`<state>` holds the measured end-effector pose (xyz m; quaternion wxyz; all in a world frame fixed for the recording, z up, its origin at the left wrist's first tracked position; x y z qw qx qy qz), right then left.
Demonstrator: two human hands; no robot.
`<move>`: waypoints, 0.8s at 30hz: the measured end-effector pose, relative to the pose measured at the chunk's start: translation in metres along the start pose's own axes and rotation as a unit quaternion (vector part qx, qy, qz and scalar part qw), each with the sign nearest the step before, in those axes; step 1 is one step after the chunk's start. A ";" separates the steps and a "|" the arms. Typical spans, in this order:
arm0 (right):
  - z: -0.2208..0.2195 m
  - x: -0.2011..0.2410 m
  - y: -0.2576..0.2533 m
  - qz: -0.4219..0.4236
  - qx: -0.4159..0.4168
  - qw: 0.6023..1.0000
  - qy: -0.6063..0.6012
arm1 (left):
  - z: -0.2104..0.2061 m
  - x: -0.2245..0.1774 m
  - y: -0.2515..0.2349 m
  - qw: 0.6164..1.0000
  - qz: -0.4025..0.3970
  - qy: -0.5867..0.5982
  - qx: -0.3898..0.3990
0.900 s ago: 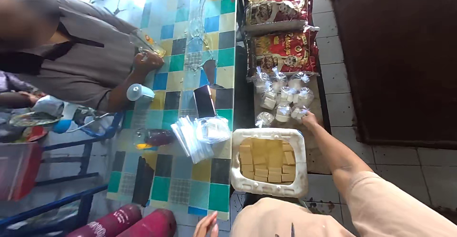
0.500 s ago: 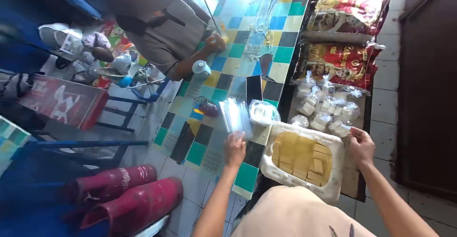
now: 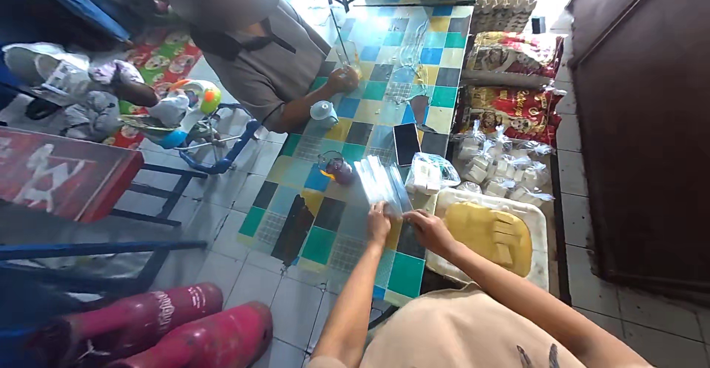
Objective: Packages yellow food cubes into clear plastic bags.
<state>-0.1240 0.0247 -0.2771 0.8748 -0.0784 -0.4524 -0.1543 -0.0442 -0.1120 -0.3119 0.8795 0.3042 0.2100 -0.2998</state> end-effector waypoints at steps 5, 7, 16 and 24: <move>-0.041 -0.005 -0.046 -0.153 0.129 0.980 0.014 | 0.017 0.022 0.007 0.972 0.067 0.219 -0.053; -0.043 -0.011 -0.049 -0.173 0.106 0.979 0.020 | 0.028 0.028 0.014 0.964 0.047 0.245 -0.093; -0.053 -0.004 -0.065 -0.274 0.166 0.939 0.127 | 0.055 0.067 0.041 0.793 0.127 0.565 -0.190; -0.054 -0.010 -0.081 -0.265 0.159 0.946 0.101 | 0.129 0.109 0.081 0.711 0.051 0.598 -0.367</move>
Point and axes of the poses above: each hand's wrist, its own y-axis away from the middle knuckle, its own z-axis out of the back of the hand, x = y × z, the point moved 5 cm from there along -y, towards the middle knuckle, and after that the axes turned 3 degrees about x, right-handed, at the moved point
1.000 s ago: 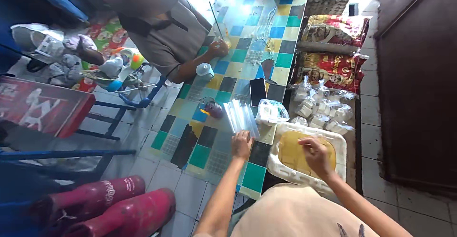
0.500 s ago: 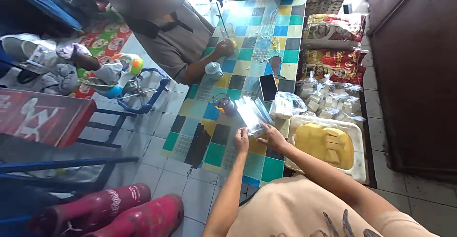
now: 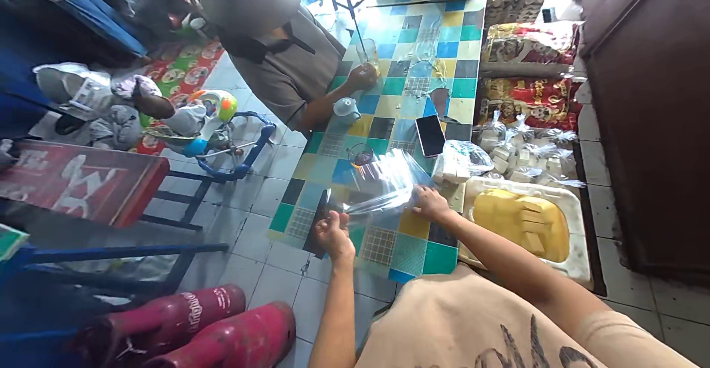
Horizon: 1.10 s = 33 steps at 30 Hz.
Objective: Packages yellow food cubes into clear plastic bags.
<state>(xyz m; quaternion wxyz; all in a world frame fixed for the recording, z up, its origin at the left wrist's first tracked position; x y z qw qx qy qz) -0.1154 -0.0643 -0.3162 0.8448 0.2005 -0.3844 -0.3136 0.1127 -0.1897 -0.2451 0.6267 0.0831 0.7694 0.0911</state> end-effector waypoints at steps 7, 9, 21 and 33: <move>0.015 -0.014 0.002 -0.044 -0.025 0.997 -0.054 | 0.041 -0.022 0.002 0.985 0.147 0.086 -0.022; 0.025 -0.012 0.016 -0.002 -0.097 0.989 -0.111 | 0.046 -0.028 0.012 0.990 0.131 0.048 0.003; 0.014 0.080 0.167 0.221 -0.089 0.928 -0.288 | -0.035 -0.021 0.124 0.948 0.162 -0.021 0.273; -0.002 0.018 0.171 -0.044 0.021 0.666 -0.744 | -0.029 -0.001 0.134 0.923 0.186 -0.068 0.331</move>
Point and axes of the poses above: each hand's wrist, its own y-axis away from the middle knuckle, its own z-axis out of the back of the hand, x = y × z, the point moved 5 cm from there along -y, towards the middle knuckle, and after that the axes turned 3 degrees about x, right-handed, at the moved point
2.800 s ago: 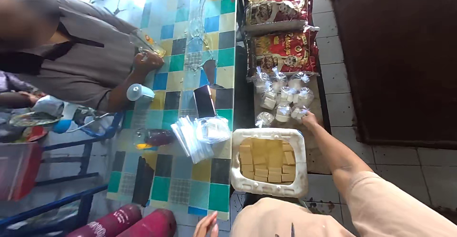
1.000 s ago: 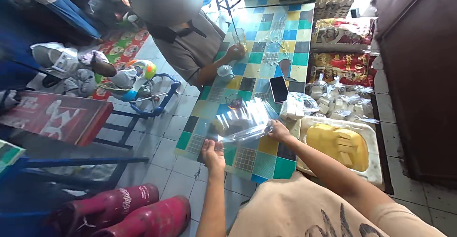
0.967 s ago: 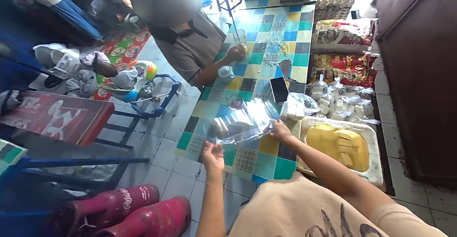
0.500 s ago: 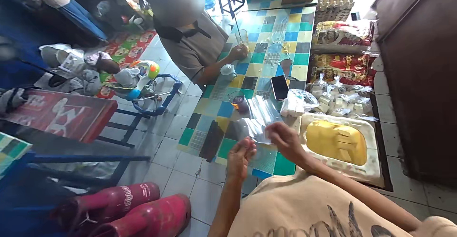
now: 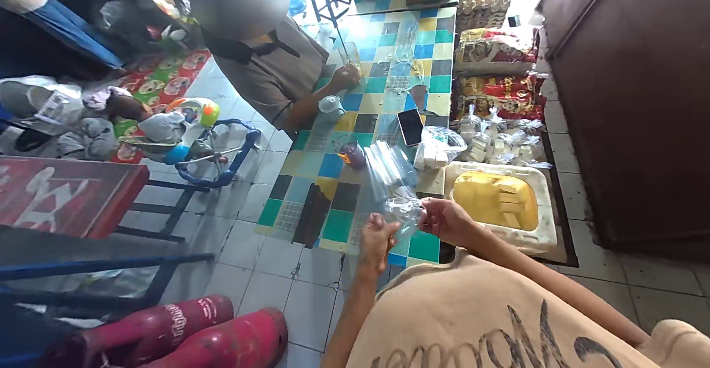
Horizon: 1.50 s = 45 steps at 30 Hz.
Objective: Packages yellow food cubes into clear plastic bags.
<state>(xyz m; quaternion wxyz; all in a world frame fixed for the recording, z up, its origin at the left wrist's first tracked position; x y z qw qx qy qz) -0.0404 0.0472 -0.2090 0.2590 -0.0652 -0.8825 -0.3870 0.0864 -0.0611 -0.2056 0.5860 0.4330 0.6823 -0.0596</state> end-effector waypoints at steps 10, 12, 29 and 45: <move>0.022 0.017 -0.005 0.113 -0.032 0.974 0.192 | -0.014 -0.010 -0.010 0.927 -0.121 -0.343 0.093; 0.023 0.015 -0.001 0.058 -0.033 0.996 0.061 | -0.011 -0.004 -0.011 0.909 -0.099 -0.378 0.143; 0.040 0.013 0.008 -0.015 0.083 0.990 0.109 | -0.027 0.012 -0.009 0.983 0.099 -0.070 0.137; 0.045 0.002 0.003 -0.044 0.058 0.997 0.024 | -0.027 0.014 -0.016 0.987 0.149 -0.019 0.055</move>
Point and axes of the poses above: each hand's wrist, its own y-axis away from the middle knuckle, its own z-axis out of the back of the hand, x = y × z, the point moved 5 cm from there along -y, towards the middle knuckle, and after that the axes turned 3 degrees about x, right-handed, at the moved point
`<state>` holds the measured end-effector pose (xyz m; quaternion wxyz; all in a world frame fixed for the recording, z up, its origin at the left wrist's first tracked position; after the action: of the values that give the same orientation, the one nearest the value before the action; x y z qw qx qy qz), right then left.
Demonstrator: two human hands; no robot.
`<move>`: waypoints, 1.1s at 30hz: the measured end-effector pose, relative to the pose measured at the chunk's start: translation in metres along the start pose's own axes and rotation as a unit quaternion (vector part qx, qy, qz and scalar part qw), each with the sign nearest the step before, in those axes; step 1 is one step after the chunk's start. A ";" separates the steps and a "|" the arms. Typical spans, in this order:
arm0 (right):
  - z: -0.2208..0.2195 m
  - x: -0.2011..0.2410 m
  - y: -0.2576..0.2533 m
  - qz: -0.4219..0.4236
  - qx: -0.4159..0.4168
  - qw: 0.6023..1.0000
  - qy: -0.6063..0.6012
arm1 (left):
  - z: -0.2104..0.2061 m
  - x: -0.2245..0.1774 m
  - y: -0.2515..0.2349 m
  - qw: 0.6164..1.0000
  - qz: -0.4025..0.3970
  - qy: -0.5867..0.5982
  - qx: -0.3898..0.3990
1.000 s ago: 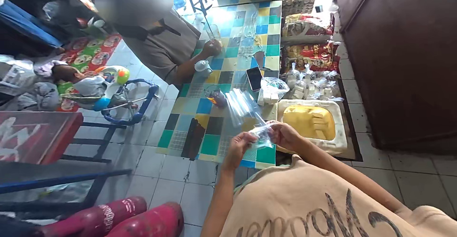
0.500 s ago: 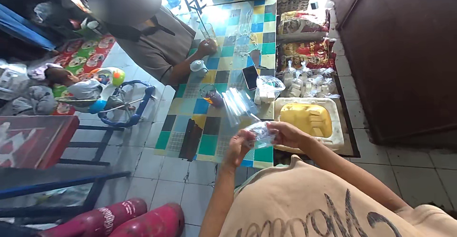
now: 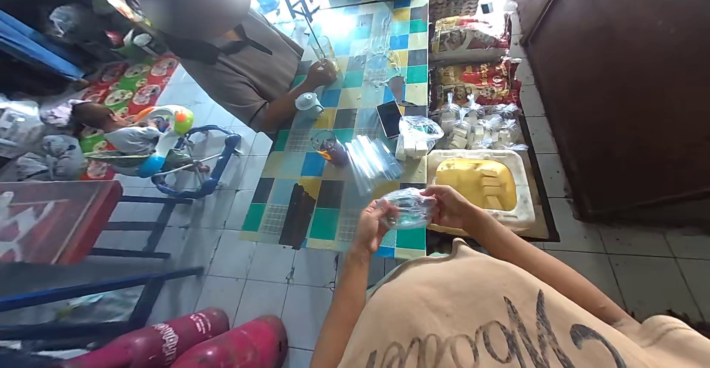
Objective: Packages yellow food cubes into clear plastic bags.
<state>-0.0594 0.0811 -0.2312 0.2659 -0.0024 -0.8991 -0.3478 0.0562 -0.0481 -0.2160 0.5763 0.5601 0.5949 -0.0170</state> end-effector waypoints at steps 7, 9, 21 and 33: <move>0.008 0.015 -0.005 0.177 -0.051 0.983 0.029 | -0.003 -0.014 0.005 0.996 -0.064 -0.021 0.061; 0.002 0.020 -0.001 0.228 -0.103 0.955 0.158 | -0.012 -0.020 0.004 0.966 -0.163 -0.198 -0.005; -0.017 0.045 0.001 0.277 -0.223 0.711 0.606 | -0.044 -0.042 -0.016 0.772 -0.208 -0.591 -0.108; -0.007 0.047 -0.004 0.278 -0.236 0.733 0.574 | -0.047 -0.044 -0.024 0.723 -0.388 -0.557 -0.126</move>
<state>-0.0970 0.0652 -0.2069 0.8074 -0.1145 -0.4234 -0.3946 -0.0045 -0.0543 -0.1845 0.8120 0.0920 0.3292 -0.4731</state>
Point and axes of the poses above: each hand's wrist, its own y-axis away from the middle knuckle, its own z-axis out of the back of the hand, x = y × z, the point moved 5 cm from there along -y, towards the middle knuckle, and after that the axes turned 3 degrees about x, right-handed, at the moved point
